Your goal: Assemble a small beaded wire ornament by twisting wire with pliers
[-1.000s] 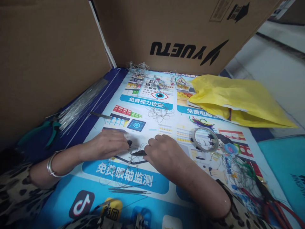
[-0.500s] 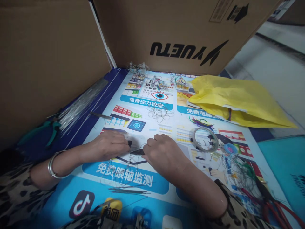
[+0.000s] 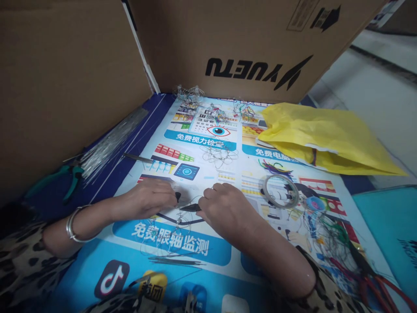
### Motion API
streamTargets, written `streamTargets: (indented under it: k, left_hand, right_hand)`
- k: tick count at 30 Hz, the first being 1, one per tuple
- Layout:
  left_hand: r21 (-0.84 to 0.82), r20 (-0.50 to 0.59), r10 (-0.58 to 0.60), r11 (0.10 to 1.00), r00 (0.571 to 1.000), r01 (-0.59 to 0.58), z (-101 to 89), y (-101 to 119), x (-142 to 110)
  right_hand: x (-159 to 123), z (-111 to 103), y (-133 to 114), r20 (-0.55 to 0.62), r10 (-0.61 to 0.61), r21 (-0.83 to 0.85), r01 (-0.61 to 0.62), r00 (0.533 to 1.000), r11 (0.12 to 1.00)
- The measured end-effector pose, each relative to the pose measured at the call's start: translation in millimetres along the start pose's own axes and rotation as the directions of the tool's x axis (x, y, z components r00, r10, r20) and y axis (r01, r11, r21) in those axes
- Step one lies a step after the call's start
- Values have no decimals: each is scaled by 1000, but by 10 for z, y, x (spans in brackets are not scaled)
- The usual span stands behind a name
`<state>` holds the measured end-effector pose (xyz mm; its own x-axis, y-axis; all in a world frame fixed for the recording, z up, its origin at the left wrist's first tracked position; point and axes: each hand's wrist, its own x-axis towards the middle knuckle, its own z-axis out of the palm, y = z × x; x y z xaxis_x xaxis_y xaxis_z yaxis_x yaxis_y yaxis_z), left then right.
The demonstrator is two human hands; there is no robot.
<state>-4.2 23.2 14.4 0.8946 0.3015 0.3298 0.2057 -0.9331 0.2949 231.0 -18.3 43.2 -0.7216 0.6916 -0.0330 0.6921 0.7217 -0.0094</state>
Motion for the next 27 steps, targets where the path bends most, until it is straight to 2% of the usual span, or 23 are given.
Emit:
streamTargets:
  k: [7,13,17,27]
  left_hand:
    - [20,-27,-93,995,995,93,-16,22,-1]
    - [86,-42,-29,996,999,33,-2,1,-16]
    - [103,-6,-20,994,1000,21,-6,-1,-11]
    - [122,-4,-9,992,1000,9,-24,5,3]
  right_hand:
    - [-5,-2,18,-30,-52,-29,51,998,998]
    - [8,20,15,-87,-70,-58,65,994,996]
    - [20,32,18,-111,-68,-51,63,992,997]
    - [18,32,35,-133,-84,-23,81,988,996]
